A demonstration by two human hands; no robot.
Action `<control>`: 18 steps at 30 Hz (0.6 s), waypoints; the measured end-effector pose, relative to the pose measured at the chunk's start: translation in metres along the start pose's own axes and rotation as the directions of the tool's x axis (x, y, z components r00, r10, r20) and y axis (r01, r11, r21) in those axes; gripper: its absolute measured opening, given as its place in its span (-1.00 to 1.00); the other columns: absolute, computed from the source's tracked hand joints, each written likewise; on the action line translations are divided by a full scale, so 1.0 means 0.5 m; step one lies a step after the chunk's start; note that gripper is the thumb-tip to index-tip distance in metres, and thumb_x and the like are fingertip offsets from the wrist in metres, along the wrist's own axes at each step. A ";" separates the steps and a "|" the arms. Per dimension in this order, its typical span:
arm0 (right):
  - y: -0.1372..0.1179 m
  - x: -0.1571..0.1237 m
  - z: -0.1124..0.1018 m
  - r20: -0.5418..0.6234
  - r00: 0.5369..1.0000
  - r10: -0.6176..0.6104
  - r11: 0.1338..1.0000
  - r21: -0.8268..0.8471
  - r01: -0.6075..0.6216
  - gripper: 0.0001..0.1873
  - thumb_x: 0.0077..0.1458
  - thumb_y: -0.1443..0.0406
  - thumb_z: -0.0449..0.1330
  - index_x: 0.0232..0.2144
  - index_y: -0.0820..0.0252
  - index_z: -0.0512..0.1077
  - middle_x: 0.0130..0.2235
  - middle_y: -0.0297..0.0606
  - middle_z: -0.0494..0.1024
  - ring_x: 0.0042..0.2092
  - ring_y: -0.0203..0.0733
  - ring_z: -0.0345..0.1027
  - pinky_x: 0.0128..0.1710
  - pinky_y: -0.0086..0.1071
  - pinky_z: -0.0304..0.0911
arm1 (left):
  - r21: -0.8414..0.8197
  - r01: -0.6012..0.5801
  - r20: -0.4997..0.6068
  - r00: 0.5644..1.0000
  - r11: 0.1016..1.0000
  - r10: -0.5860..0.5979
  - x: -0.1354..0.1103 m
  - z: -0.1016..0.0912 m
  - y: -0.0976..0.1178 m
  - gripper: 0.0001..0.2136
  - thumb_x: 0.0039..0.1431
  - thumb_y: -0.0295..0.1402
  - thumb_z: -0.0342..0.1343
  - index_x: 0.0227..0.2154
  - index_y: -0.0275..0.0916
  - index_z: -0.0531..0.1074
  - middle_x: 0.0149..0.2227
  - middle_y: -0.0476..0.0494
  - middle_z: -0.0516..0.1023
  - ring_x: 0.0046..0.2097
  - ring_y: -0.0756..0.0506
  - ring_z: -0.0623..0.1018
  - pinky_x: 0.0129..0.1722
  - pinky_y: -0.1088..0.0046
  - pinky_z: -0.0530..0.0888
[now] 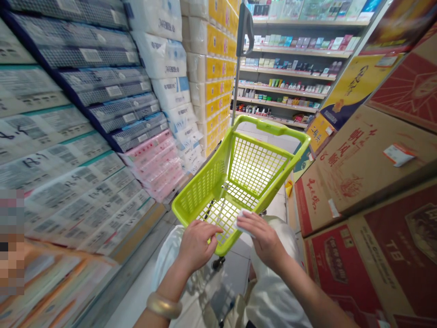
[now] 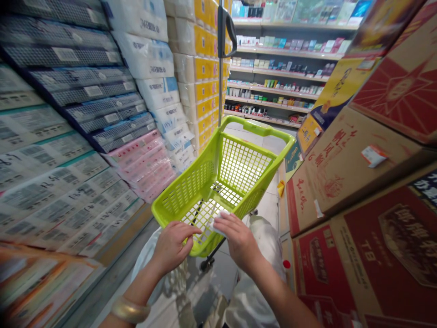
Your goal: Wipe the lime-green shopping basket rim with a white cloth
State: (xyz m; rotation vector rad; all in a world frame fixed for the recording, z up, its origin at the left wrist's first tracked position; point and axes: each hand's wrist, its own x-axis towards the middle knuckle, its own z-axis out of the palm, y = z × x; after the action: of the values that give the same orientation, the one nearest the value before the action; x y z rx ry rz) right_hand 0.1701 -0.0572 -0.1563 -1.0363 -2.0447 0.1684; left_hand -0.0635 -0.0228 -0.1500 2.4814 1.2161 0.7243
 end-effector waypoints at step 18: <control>-0.022 0.003 0.005 0.005 1.000 0.029 0.999 -0.026 -0.029 -0.52 0.22 0.50 -0.03 0.09 0.06 0.42 0.05 -0.21 0.56 0.22 -0.15 0.31 0.22 -0.06 0.26 | 0.012 0.013 0.028 1.000 1.000 -0.013 0.000 -0.003 0.006 -0.69 0.02 -0.52 -0.04 -0.32 -0.12 0.58 -0.31 -0.01 0.68 -0.27 -0.10 0.58 -0.15 0.30 0.37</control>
State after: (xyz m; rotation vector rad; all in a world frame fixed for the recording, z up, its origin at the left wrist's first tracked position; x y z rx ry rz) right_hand 0.1610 -0.0630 -0.1522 -1.0830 -2.0424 0.1598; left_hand -0.0622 -0.0243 -0.1475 2.4819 1.2289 0.6789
